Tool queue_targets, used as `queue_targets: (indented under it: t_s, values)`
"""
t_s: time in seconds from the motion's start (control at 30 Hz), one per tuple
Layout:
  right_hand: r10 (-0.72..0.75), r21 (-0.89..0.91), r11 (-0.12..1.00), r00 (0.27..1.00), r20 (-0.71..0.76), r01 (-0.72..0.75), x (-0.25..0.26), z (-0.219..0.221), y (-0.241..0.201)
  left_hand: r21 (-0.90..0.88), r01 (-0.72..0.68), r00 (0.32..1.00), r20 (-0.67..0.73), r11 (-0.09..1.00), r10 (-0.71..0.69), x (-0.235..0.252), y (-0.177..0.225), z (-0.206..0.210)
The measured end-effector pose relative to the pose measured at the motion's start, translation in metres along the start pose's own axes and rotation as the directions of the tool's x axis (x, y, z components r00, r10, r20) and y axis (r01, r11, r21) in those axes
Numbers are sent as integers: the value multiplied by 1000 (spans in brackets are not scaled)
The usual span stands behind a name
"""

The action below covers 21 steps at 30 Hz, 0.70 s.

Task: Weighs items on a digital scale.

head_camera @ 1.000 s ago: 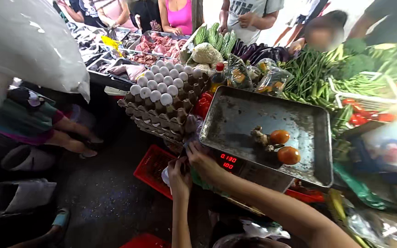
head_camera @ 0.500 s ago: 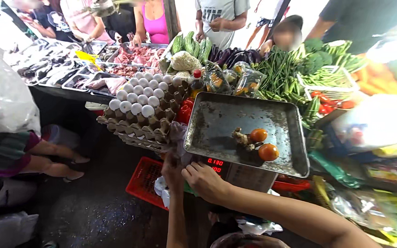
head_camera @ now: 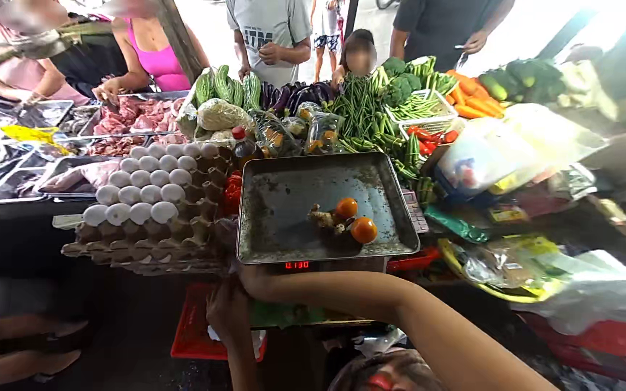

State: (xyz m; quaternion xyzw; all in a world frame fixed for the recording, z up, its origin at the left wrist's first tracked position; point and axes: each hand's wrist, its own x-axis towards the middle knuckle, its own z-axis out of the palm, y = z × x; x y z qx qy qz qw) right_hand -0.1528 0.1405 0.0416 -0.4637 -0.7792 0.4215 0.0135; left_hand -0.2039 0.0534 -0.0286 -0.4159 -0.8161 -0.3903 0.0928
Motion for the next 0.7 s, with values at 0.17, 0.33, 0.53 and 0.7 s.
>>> queue_targets:
  t_s: [0.17,0.33,0.53,0.7]
  values:
    - [-281,-600,696,919,276,393,-21,-12,-21,-332,343,939,131,879,-317,-3,1,-11]
    - [-459,-622,611,859,226,490,-11,-9,9,-376,402,915,203,835,-349,5,6,-18]
    - [-448,-466,772,890,84,433,-22,-14,-1,-450,178,969,234,875,-77,8,0,-2]
    - [-803,-409,502,587,109,762,-33,-25,20,-286,177,946,314,942,-83,11,-12,12]
